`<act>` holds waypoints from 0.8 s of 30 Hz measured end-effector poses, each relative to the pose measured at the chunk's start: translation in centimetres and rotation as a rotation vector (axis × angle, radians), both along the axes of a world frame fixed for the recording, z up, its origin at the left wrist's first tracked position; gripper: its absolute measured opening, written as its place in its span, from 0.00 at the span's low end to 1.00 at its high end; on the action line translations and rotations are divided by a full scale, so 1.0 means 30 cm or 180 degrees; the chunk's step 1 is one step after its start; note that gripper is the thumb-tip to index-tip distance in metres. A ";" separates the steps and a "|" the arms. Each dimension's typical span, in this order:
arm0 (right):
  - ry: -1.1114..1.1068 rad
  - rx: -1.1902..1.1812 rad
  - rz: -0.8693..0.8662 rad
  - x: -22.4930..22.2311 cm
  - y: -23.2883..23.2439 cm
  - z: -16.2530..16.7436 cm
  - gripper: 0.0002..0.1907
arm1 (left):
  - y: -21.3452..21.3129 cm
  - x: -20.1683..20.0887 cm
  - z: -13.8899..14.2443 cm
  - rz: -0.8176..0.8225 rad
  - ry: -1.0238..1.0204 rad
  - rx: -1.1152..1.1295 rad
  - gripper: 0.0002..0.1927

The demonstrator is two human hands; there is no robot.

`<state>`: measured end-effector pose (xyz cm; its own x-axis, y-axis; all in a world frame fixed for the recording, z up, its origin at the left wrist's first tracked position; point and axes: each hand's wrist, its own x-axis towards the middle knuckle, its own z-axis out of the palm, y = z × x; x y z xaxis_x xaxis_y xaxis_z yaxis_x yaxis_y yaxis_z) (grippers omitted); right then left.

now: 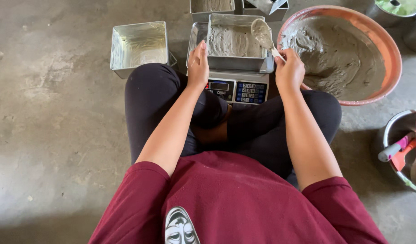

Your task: The person scoops a grey paste from a large bowl into square metal containers placed on a digital scale, leveling the surface with a spatula. The person repeats this process for multiple containers, checking the weight on the scale after each fill.

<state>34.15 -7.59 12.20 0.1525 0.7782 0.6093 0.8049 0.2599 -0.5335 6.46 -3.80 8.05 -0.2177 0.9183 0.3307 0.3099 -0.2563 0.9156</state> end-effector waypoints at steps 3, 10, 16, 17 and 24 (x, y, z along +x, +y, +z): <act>-0.0098 0.0030 -0.0085 -0.008 0.003 0.003 0.09 | -0.006 0.009 0.008 -0.0006 0.0003 0.0007 0.36; 0.0383 -0.0502 0.0060 -0.062 0.020 -0.013 0.08 | -0.018 -0.015 -0.024 0.0014 0.0199 -0.0292 0.36; 0.0203 -0.0268 0.0144 -0.124 0.025 -0.007 0.09 | 0.001 -0.056 -0.079 -0.0034 -0.0023 -0.0312 0.36; 0.0181 -0.0168 0.0191 -0.131 0.030 -0.004 0.10 | 0.008 -0.059 -0.086 -0.0023 0.0019 -0.0288 0.35; 0.0344 0.0506 0.0476 -0.168 0.105 -0.023 0.12 | 0.042 -0.065 -0.113 -0.0028 -0.0038 -0.0390 0.34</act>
<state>29.11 -4.44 11.51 0.1136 0.6927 0.7122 0.6916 0.4595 -0.5572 4.50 -2.53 4.67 -0.2127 0.9536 0.2132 0.2969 -0.1448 0.9439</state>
